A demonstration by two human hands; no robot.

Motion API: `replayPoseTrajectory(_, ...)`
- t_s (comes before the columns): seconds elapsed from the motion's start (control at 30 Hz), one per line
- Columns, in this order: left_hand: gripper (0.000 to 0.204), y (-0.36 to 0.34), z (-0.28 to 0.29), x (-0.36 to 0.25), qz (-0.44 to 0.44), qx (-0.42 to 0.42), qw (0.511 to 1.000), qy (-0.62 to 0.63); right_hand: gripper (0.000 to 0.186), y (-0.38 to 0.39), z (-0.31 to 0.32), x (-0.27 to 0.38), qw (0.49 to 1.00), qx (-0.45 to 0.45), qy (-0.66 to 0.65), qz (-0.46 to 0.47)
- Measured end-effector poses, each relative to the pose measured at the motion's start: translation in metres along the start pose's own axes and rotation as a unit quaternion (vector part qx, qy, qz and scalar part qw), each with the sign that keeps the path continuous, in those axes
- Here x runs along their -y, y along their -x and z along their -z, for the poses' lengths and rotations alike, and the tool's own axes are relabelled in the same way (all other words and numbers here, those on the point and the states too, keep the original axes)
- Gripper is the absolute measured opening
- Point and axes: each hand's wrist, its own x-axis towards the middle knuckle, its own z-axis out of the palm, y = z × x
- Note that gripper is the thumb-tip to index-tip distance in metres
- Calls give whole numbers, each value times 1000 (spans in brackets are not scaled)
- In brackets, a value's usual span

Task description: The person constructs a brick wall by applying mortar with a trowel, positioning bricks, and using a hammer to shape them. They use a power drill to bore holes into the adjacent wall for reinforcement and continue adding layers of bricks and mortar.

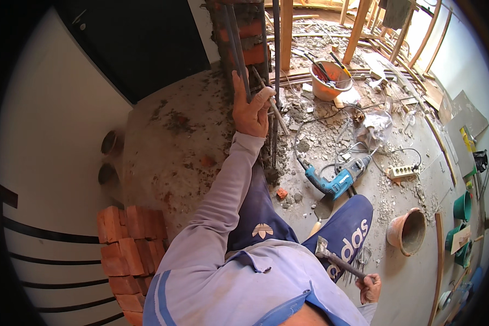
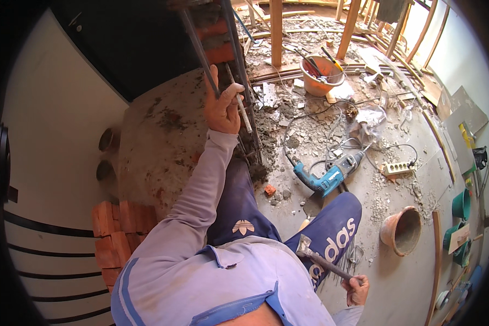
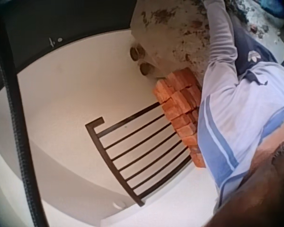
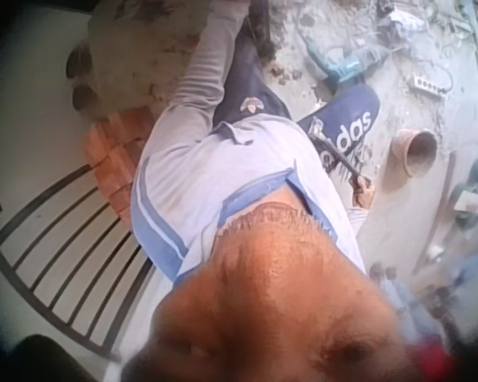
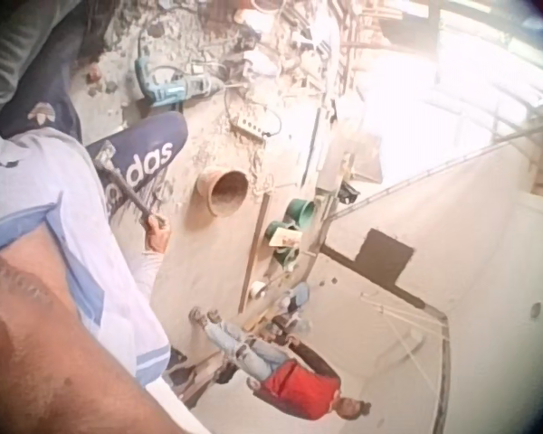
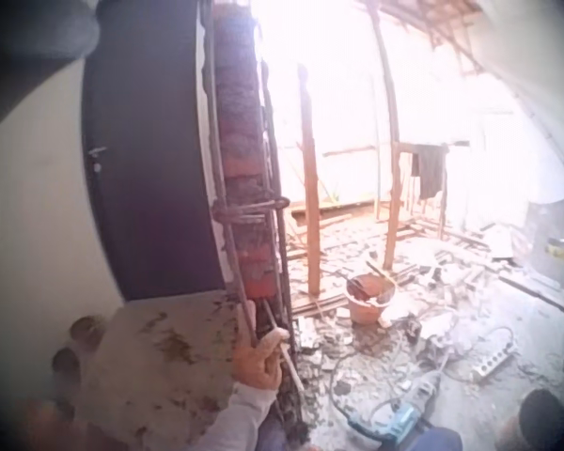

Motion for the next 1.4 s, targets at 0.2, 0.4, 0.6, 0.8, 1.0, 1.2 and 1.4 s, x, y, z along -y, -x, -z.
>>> replayPoseTrajectory(0.2, 30, 5, -4, 1, 13, -1, 1000, 26, 24, 0, -71, 31, 819, 375, 394, -184)
replayPoseTrajectory(0.4, 23, -5, -1, 1, -101, -14, 990, -96, 24, 33, -158, 72, 775, 297, 545, 116)
replayPoseTrajectory(0.6, 20, 1, 4, -1, -33, -1, 998, -51, 23, -21, -297, 95, 823, 299, 297, 381)
replayPoseTrajectory(0.8, 18, -6, -4, -13, -42, -28, 995, -86, 17, -78, -410, 87, 743, 355, 222, 522)
replayPoseTrajectory(1.0, 14, -1, 2, -7, 7, 4, 999, -39, 32, -96, -437, 76, 717, 340, 187, 579)
replayPoseTrajectory(1.2, 15, -5, 0, -12, -63, -12, 994, -92, 23, -106, -446, 82, 653, 281, 169, 682)
replayPoseTrajectory(1.4, 21, -1, 5, -5, -65, 13, 989, -129, 18, -115, -447, 79, 654, 284, 179, 678)
